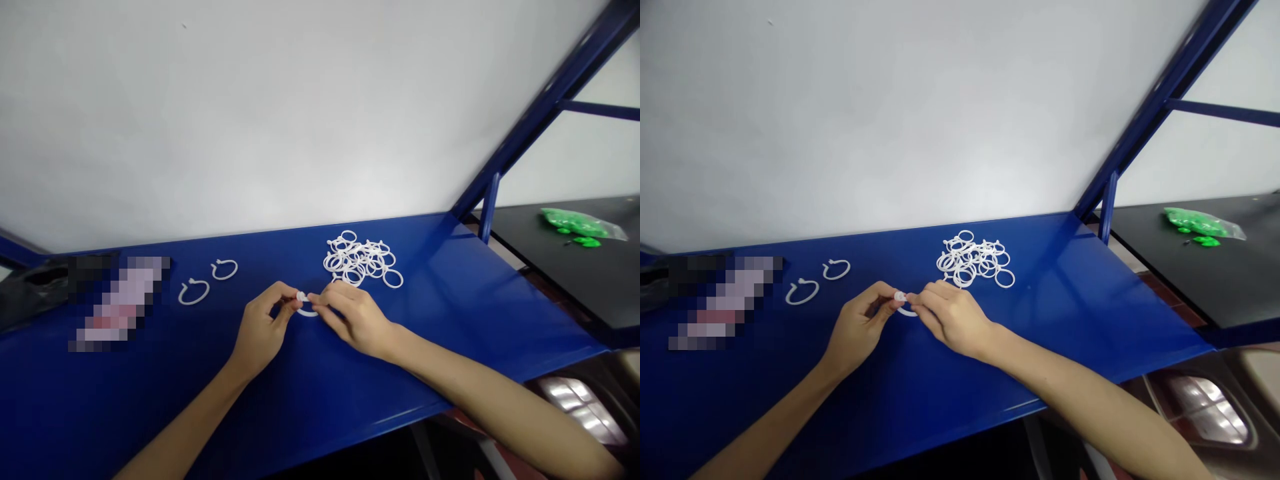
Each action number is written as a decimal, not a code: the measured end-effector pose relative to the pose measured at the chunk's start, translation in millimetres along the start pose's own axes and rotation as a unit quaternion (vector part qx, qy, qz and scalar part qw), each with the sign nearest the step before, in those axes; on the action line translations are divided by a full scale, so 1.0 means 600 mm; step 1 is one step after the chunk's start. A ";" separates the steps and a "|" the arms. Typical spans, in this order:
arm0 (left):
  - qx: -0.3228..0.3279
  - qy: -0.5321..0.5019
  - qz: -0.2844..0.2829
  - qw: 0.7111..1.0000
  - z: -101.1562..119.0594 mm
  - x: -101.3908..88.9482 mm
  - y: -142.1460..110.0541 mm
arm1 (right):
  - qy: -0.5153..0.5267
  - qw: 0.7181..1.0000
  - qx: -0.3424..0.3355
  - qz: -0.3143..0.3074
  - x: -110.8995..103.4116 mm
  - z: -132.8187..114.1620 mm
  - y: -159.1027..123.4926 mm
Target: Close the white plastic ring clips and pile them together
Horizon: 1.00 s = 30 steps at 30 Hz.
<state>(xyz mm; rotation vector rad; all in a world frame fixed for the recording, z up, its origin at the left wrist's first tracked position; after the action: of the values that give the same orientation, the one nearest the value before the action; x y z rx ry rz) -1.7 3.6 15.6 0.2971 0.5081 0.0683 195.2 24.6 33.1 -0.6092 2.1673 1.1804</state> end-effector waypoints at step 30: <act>-0.030 0.526 0.094 0.845 -0.104 -0.098 0.053 | -0.344 0.927 0.148 0.022 -0.106 0.131 -0.002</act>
<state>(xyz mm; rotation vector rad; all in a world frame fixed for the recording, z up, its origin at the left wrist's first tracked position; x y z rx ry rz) -83.3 42.2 0.8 0.2266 1.5716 0.4564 263.5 98.6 42.1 0.0052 1.6939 0.8804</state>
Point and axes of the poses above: each hand's wrist, its own y-axis towards the middle knuckle, its own x-axis out of the palm, z = x × y, the point moved 1 cm from there along y, towards the middle knuckle, and after that the axes turned 4 degrees about -x, right-handed, at the moved point
